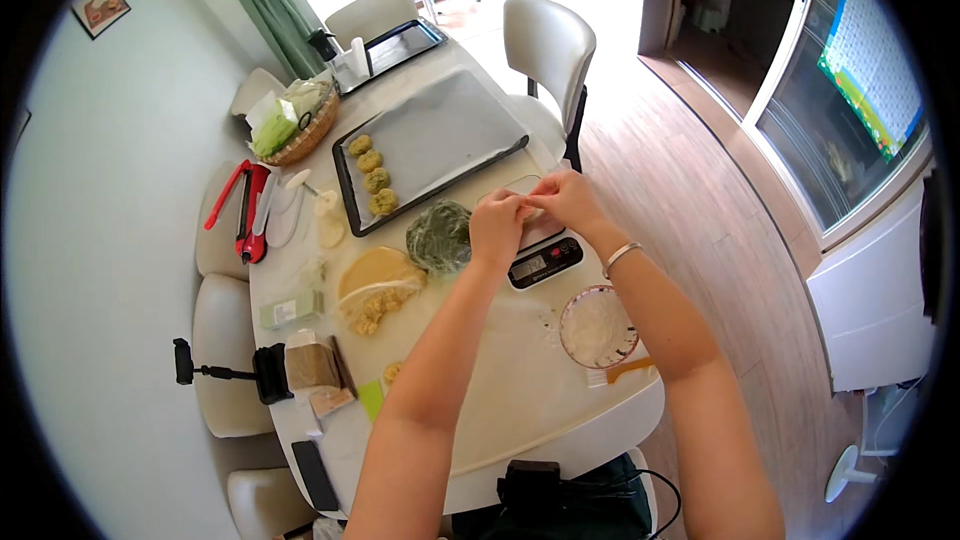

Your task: The person prepares pieces of dough by hand, pulling a portion from a larger mass, weighing it on a scale, and rolling it into a small ball.

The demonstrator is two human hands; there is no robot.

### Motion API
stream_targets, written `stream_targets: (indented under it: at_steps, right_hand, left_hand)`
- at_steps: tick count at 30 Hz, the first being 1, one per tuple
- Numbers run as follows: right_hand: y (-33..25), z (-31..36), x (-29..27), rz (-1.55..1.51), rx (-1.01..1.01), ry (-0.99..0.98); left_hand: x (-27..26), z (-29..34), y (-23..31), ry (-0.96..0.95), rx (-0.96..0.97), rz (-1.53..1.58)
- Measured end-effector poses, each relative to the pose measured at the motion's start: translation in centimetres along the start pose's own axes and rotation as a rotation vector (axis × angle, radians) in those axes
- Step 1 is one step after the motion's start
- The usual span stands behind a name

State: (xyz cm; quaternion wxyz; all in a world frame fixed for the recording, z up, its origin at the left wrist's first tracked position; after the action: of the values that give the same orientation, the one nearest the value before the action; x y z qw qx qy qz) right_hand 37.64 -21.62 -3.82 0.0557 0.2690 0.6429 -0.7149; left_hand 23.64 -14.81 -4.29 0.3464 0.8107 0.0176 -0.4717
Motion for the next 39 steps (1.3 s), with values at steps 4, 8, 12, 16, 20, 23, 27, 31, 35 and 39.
stream_targets:
  at_steps: [4, 8, 12, 16, 20, 23, 27, 31, 35, 39]
  right_hand:
    - [-1.8, 1.2, 0.0, 0.332, -0.149, 0.060]
    - [-6.9, 6.3, 3.5, 0.537, -0.421, 0.331]
    - [-8.8, 14.1, 8.4, -0.085, -0.441, 0.107]
    - [-5.6, 16.8, 15.5, -0.298, -0.281, -0.059]
    - [-3.5, 17.1, 18.1, -0.267, -0.216, -0.165]
    - [-2.8, 17.2, 18.5, -0.265, -0.242, -0.154]
    - [-2.7, 17.1, 18.4, -0.291, -0.251, -0.148]
    - [-2.7, 17.3, 18.3, -0.302, -0.244, -0.137]
    - [-2.6, 17.2, 18.5, -0.305, -0.258, -0.135]
    - [-2.9, 17.2, 18.4, -0.300, -0.256, -0.150]
  left_hand:
    - [-0.6, 0.4, 0.9, -0.101, -0.030, -0.087]
    - [-3.1, 4.5, 1.0, 0.040, -0.021, -0.076]
    - [-5.5, 12.8, 4.0, 0.156, -0.052, 0.228]
    - [-4.1, 21.8, 2.6, 0.215, -0.135, 0.092]
    - [-3.7, 25.3, 1.5, 0.227, -0.273, 0.267]
    - [-3.4, 25.4, 1.2, 0.234, -0.283, 0.308]
    - [-3.0, 25.5, 0.4, 0.238, -0.263, 0.321]
    - [-2.8, 25.6, 0.6, 0.243, -0.247, 0.327]
    - [-2.8, 25.5, 0.7, 0.253, -0.239, 0.310]
    - [-3.2, 25.3, 1.1, 0.247, -0.241, 0.297]
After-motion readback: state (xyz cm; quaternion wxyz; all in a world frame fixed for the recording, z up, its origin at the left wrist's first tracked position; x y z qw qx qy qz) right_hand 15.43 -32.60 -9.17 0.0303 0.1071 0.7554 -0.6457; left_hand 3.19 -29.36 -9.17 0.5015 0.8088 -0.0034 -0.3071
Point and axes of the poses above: each hand's wrist, its own z-axis away from the middle knuckle, its own x-axis out of the palm, y = z × x, the point moved 1 cm from there along -z, towards the middle knuckle, and after that the axes turned 12 degrees about -y, right-handed, at the moved point
